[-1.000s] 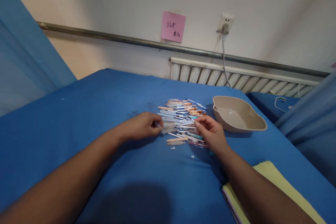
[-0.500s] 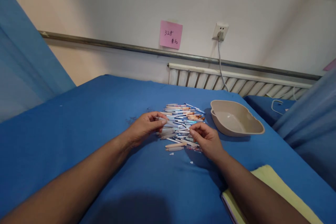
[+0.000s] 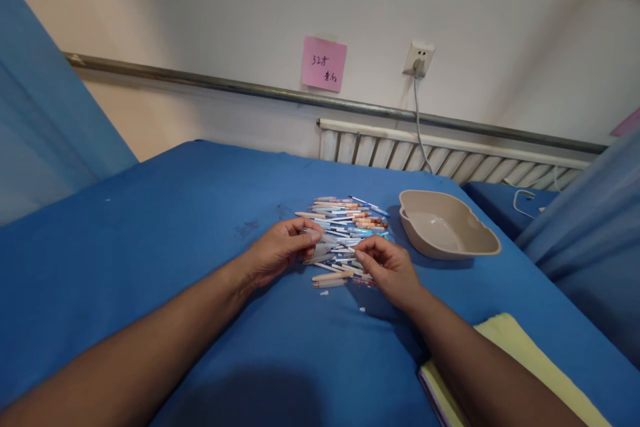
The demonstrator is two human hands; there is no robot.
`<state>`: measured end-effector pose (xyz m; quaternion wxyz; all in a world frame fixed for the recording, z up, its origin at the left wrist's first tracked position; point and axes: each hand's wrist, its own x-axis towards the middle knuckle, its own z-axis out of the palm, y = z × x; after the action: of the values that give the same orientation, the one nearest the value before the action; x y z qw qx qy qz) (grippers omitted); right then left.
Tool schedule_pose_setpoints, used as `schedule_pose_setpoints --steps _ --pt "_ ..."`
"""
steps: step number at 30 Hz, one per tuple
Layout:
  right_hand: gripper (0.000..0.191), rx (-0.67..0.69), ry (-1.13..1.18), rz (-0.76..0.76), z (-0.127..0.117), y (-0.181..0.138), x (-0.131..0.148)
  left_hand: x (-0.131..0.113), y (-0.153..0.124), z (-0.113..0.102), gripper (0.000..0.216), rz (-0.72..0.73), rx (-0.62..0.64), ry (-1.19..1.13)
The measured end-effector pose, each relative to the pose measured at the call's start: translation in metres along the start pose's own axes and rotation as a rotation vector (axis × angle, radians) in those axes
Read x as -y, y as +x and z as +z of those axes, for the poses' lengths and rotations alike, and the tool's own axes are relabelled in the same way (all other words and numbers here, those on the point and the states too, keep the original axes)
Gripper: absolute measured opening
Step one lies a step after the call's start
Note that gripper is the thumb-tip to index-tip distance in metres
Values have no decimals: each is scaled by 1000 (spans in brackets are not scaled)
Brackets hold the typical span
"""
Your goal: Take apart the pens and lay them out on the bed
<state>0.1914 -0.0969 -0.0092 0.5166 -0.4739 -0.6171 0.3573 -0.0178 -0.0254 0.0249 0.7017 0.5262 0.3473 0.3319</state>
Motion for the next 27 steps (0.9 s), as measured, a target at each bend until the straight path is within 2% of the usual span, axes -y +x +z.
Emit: schedule_pose_setpoints --steps 11,21,27 --pt "10 18 -33 8 0 0 1 -1 -1 -1 28 17 39 116" --pt "13 -4 -206 -108 -2 0 -1 5 -3 7 26 38 54 242" --pt "20 27 -311 -175 0 -3 11 18 -7 19 27 20 104 323"
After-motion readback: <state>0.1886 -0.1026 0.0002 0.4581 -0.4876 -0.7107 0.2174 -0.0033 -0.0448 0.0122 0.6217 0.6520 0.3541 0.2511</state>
